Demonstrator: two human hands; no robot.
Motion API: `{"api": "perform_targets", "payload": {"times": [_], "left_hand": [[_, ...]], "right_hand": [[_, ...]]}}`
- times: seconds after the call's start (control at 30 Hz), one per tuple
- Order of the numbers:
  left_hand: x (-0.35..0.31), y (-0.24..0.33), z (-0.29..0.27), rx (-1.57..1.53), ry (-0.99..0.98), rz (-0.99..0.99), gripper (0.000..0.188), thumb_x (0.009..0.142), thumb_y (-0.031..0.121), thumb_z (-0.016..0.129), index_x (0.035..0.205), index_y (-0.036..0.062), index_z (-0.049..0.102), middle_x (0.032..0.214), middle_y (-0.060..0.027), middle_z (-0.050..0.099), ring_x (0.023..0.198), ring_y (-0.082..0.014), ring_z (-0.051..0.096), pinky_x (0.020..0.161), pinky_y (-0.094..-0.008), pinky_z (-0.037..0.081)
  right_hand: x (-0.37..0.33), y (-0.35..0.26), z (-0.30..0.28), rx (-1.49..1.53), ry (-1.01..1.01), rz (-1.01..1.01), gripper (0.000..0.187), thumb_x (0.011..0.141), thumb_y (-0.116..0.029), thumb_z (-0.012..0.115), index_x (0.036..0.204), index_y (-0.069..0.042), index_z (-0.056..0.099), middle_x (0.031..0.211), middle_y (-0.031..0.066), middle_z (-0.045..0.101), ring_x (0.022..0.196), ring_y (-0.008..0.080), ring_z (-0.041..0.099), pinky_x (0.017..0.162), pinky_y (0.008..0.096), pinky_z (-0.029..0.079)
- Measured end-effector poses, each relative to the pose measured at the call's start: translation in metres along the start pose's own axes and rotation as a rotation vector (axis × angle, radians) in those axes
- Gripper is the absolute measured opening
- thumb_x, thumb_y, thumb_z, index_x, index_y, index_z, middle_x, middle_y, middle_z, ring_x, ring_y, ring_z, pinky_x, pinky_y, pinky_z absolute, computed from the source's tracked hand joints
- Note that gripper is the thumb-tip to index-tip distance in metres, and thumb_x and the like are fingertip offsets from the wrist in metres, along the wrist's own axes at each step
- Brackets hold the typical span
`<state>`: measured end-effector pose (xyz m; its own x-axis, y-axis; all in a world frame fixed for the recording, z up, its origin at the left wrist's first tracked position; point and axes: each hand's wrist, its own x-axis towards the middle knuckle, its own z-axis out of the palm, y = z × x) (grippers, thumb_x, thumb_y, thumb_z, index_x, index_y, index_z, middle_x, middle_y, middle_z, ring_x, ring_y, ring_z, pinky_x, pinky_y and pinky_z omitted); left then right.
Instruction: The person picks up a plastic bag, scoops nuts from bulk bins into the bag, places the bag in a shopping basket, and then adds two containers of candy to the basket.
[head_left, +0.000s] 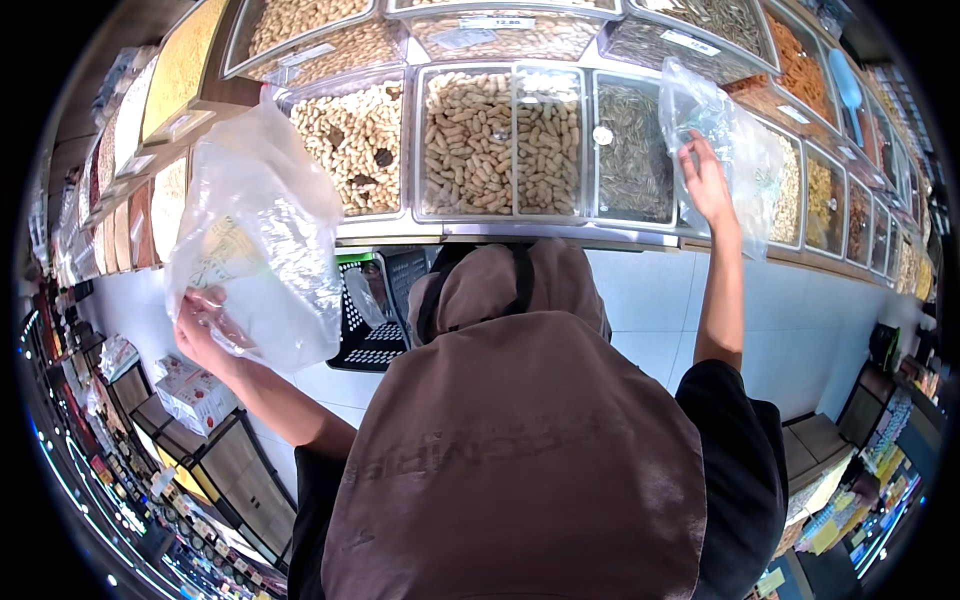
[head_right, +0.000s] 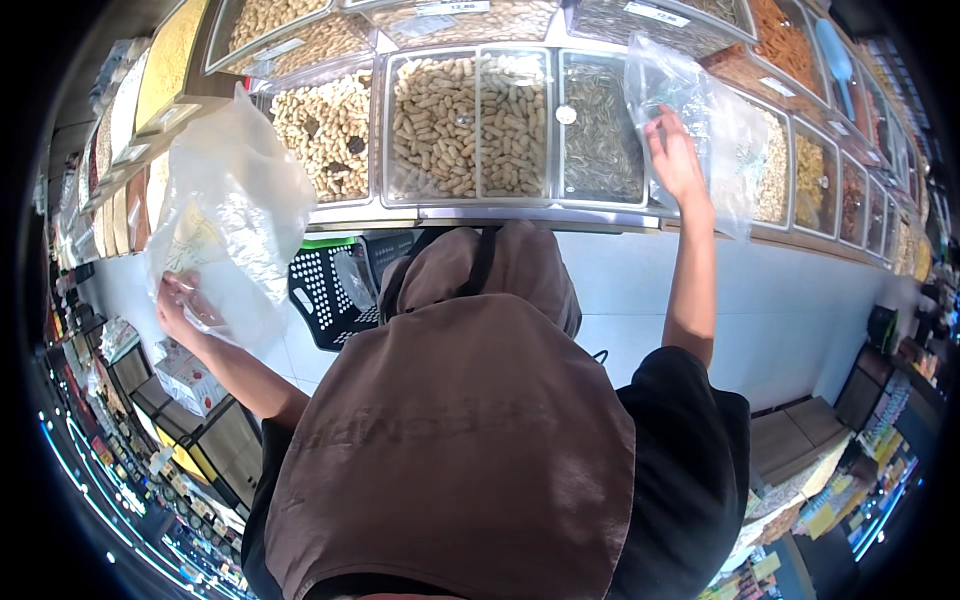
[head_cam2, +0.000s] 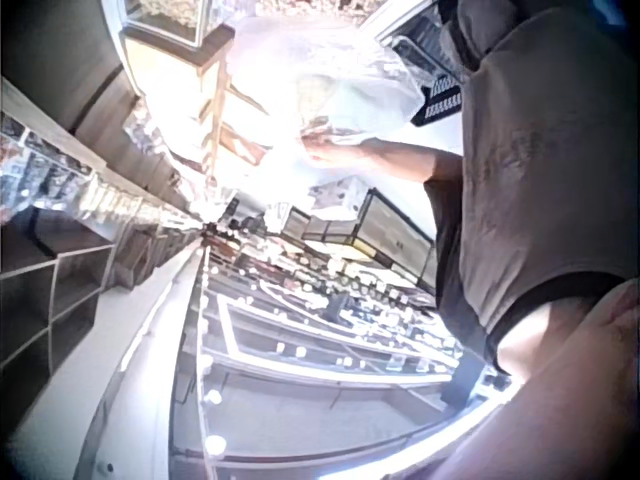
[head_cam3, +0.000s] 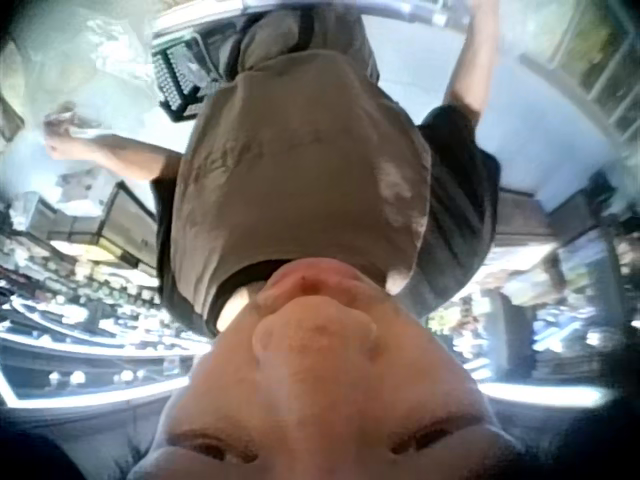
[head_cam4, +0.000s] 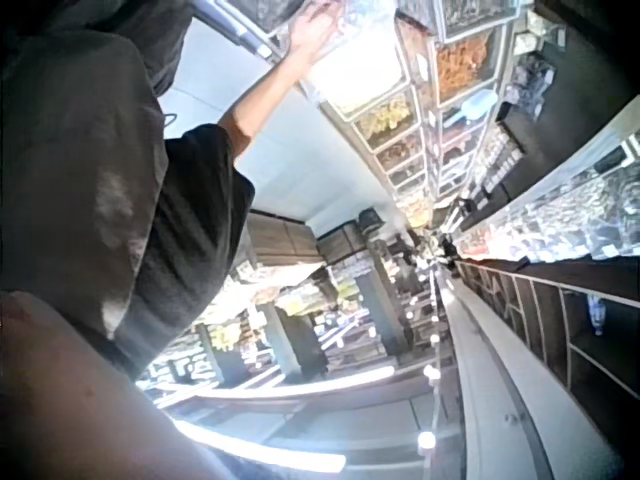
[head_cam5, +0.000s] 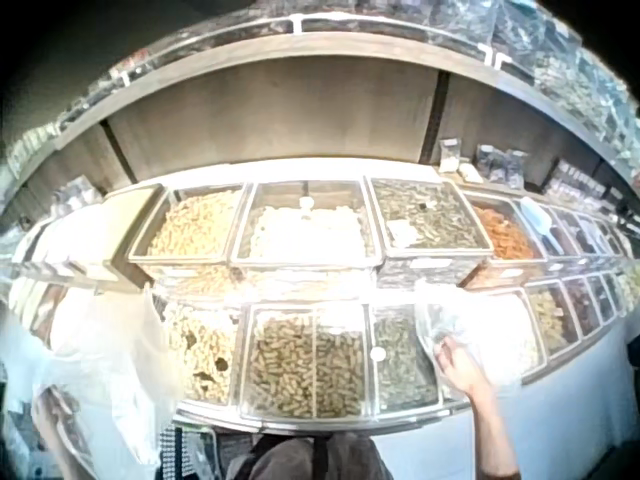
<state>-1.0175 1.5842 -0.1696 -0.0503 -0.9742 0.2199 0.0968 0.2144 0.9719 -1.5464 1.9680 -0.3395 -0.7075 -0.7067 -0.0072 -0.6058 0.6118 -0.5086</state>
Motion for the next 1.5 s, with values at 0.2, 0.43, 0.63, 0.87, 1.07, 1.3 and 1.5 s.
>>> {"api": "perform_targets", "payload": {"times": [0.2, 0.43, 0.63, 0.87, 1.07, 1.3, 1.5], "left_hand": [[0.034, 0.006, -0.024, 0.093, 0.096, -0.082, 0.020, 0.098, 0.012, 0.052, 0.087, -0.0014, 0.061, 0.073, -0.0045, 0.055, 0.061, -0.0117, 0.046, 0.063, -0.0310, 0.042], [0.041, -0.029, 0.030, 0.019, 0.067, -0.200, 0.020, 0.098, 0.013, 0.053, 0.084, -0.0001, 0.062, 0.073, -0.0050, 0.058, 0.063, -0.0126, 0.053, 0.062, -0.0268, 0.045], [0.033, -0.063, 0.071, -0.050, -0.161, -0.346, 0.024, 0.099, 0.016, 0.053, 0.083, 0.0007, 0.061, 0.073, -0.0033, 0.057, 0.065, -0.0117, 0.053, 0.062, -0.0259, 0.044], [0.004, -0.074, 0.102, 0.185, -0.462, -0.137, 0.032, 0.102, 0.020, 0.048, 0.077, 0.0032, 0.056, 0.071, -0.0020, 0.054, 0.067, -0.0092, 0.050, 0.063, -0.0240, 0.038], [-0.032, -0.058, 0.145, 0.258, -0.408, -0.112, 0.027, 0.099, 0.017, 0.051, 0.077, 0.0053, 0.058, 0.070, 0.0004, 0.055, 0.064, -0.0076, 0.049, 0.061, -0.0229, 0.038], [-0.079, -0.045, 0.184, 0.355, -0.215, -0.080, 0.023, 0.100, 0.019, 0.053, 0.087, 0.0015, 0.063, 0.083, -0.0028, 0.059, 0.077, -0.0100, 0.052, 0.071, -0.0251, 0.040], [-0.123, -0.020, 0.219, 0.412, -0.172, -0.024, 0.025, 0.101, 0.019, 0.052, 0.086, 0.0007, 0.060, 0.079, -0.0032, 0.054, 0.075, -0.0124, 0.049, 0.076, -0.0290, 0.039]], "right_hand": [[-0.026, -0.024, 0.009, 0.248, 0.055, 0.211, 0.065, 0.096, -0.050, 0.050, 0.142, -0.005, 0.044, 0.151, 0.0215, 0.038, 0.141, 0.0366, 0.035, 0.115, 0.0411, 0.028], [-0.082, -0.017, 0.071, -0.189, 0.002, 0.357, 0.084, 0.096, -0.061, 0.041, 0.155, -0.005, 0.018, 0.159, 0.0174, 0.022, 0.148, 0.0328, 0.020, 0.117, 0.0555, 0.016], [-0.079, -0.031, 0.063, -0.266, -0.067, 0.372, 0.091, 0.092, -0.060, 0.050, 0.154, -0.003, 0.016, 0.158, 0.0202, 0.022, 0.147, 0.0346, 0.020, 0.116, 0.0541, 0.020], [-0.062, -0.034, 0.052, -0.360, -0.110, 0.102, 0.080, 0.090, -0.059, 0.050, 0.153, -0.015, 0.027, 0.160, 0.0190, 0.019, 0.148, 0.0345, 0.017, 0.118, 0.0520, 0.020], [-0.047, -0.012, 0.041, -0.361, -0.154, -0.074, 0.078, 0.090, -0.060, 0.052, 0.153, -0.021, 0.028, 0.161, 0.0110, 0.020, 0.149, 0.0351, 0.014, 0.120, 0.0492, 0.018], [-0.048, 0.021, 0.016, -0.250, -0.181, -0.283, 0.083, 0.088, -0.051, 0.062, 0.154, -0.016, 0.026, 0.161, 0.0152, 0.019, 0.148, 0.0368, 0.016, 0.120, 0.0480, 0.016], [-0.018, 0.085, -0.055, 0.069, 0.057, -0.388, 0.080, 0.086, -0.042, 0.069, 0.144, 0.001, 0.037, 0.148, 0.0226, 0.038, 0.139, 0.0375, 0.034, 0.114, 0.0479, 0.028]]}}
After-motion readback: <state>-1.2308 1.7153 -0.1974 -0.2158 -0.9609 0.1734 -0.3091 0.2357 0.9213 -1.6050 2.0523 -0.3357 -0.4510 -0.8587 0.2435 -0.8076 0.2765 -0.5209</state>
